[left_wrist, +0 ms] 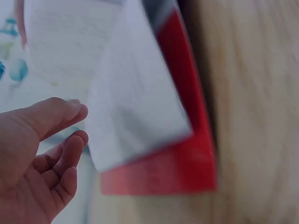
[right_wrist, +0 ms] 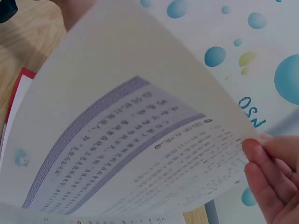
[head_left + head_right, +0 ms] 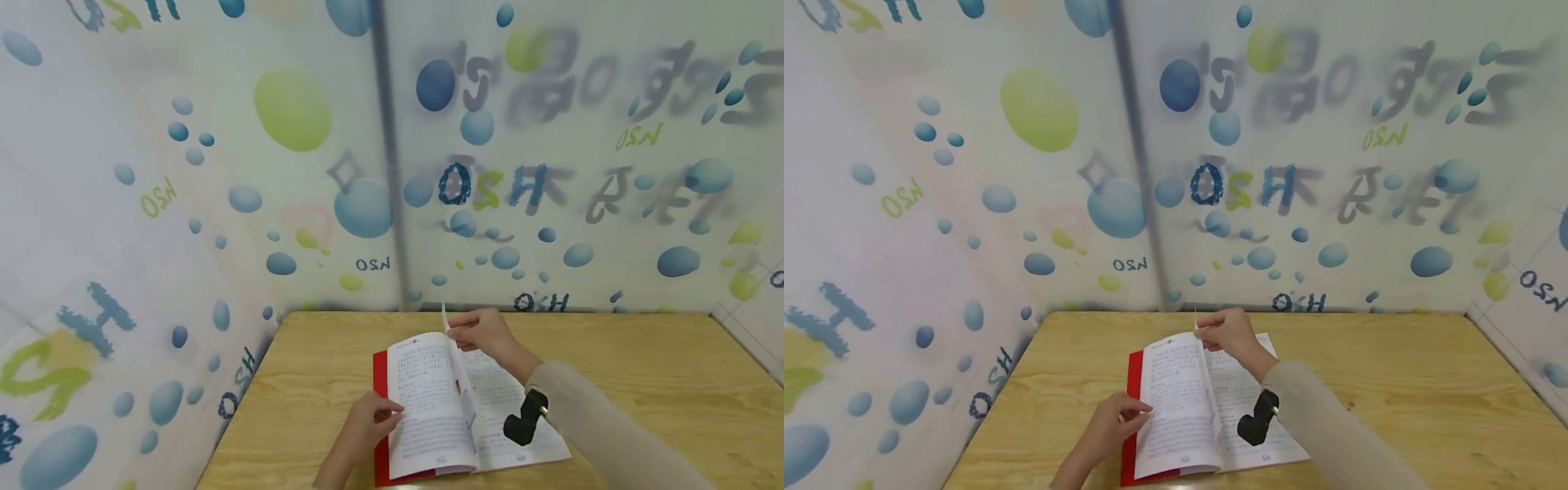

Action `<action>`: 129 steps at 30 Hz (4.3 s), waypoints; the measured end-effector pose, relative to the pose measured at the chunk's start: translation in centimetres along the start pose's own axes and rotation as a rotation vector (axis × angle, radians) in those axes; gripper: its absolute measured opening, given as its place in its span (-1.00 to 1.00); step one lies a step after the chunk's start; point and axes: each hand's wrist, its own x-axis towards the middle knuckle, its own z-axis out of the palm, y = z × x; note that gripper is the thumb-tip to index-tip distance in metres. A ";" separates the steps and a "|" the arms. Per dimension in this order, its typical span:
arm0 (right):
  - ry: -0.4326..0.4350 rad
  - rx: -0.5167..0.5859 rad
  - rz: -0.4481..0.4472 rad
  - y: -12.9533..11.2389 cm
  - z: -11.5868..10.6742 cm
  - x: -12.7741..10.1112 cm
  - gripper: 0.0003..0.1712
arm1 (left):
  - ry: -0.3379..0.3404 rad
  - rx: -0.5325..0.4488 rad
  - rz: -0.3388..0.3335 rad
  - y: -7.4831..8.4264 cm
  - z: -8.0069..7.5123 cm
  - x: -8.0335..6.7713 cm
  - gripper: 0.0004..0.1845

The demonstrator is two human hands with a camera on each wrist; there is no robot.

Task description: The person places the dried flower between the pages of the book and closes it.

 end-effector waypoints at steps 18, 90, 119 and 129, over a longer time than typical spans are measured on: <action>0.048 -0.017 -0.035 -0.4 4.1 0.7 -0.81 | 0.079 0.011 0.306 9.8 -0.1 1.5 -0.78; 0.122 -0.174 0.152 14.5 -16.3 -7.9 -0.56 | -0.017 0.216 -0.041 -2.1 1.9 0.0 -0.88; 0.395 -0.536 0.085 18.4 -14.6 -10.2 -0.62 | 0.148 0.019 -0.039 -4.2 3.2 -0.5 -0.85; 0.435 -0.559 0.093 18.3 -14.1 -10.1 -0.71 | 0.155 0.016 -0.019 -4.3 3.1 -0.5 -0.86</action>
